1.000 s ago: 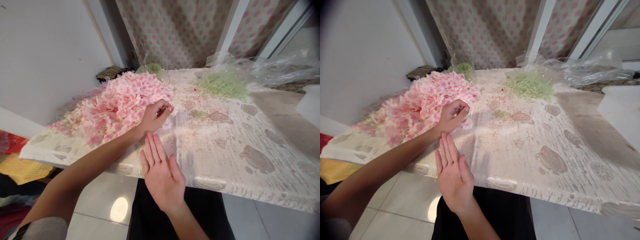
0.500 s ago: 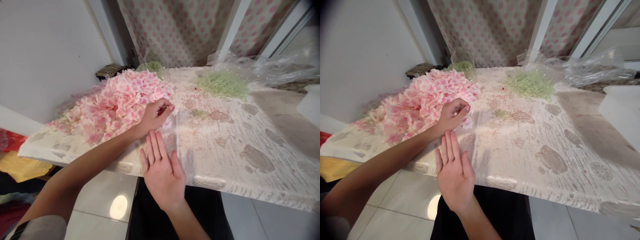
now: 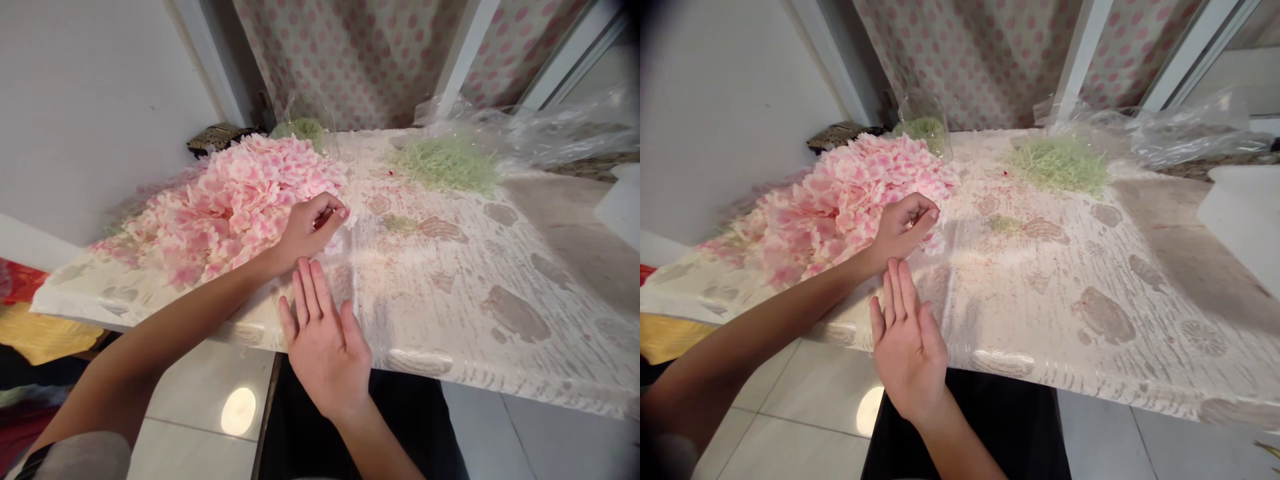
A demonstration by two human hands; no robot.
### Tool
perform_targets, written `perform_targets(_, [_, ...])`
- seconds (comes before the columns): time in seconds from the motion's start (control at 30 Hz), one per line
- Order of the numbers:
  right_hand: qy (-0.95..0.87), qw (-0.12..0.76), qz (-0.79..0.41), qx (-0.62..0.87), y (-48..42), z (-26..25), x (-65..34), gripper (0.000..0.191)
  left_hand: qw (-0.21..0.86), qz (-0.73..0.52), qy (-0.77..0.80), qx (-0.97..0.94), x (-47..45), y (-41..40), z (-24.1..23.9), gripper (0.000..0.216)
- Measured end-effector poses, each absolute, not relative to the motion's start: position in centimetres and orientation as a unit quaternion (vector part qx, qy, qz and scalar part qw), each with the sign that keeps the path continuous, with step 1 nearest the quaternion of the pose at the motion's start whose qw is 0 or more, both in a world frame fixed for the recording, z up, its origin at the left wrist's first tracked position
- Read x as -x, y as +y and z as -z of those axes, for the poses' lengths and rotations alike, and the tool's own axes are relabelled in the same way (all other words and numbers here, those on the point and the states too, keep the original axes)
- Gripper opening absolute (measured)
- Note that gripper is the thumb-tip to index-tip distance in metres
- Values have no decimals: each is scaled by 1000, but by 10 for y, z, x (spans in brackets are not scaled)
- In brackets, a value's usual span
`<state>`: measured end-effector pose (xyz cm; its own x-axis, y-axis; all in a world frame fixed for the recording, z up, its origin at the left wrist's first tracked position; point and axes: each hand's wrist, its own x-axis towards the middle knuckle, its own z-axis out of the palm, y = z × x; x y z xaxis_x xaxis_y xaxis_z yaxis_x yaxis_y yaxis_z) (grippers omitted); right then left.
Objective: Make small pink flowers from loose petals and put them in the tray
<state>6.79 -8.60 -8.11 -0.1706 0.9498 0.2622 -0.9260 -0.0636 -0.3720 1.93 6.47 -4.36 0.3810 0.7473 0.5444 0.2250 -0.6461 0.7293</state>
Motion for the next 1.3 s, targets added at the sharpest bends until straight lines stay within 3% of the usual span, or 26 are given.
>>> perform_targets(0.17, [-453, 582, -659, 147, -106, 56, -100, 48, 373, -468, 339, -726, -19, 66, 40, 11])
perform_targets(0.27, [-611, 587, -386, 364, -116, 29, -139, 28, 441, -462, 349, -686, -20, 64, 38, 8])
perform_targets(0.37, [-677, 529, -177, 480, -99, 9, -171, 25, 498, -443, 354, -656, -22, 58, 35, 7])
perform_targets(0.47, [-759, 382, -145, 508, -63, 6, -181, 17, 542, -418, 356, -637, -24, 52, 31, 7])
perform_targets(0.57, [-789, 290, -143, 522, -33, 13, -177, 8, 569, -391, 355, -630, -25, 47, 28, 10])
perform_targets(0.73, [-823, 273, -188, 462, -12, 13, -178, 17, 554, -398, 355, -639, -24, 46, 28, 12])
perform_targets(0.83, [-810, 285, -237, 454, -6, 10, -188, 19, 460, -423, 353, -696, -20, 46, 27, 10])
perform_targets(0.97, [-794, 304, -272, 451, -3, 15, -199, 20, 117, -420, 261, -861, -12, 41, 19, 31])
perform_targets(1.07, [-792, 306, -293, 439, -4, 20, -201, 18, -55, -353, 195, -913, -9, 36, 12, 23])
perform_targets(1.3, [-776, 340, -325, 421, -4, 16, -205, 18, -88, -272, 194, -938, -6, 33, 12, 21])
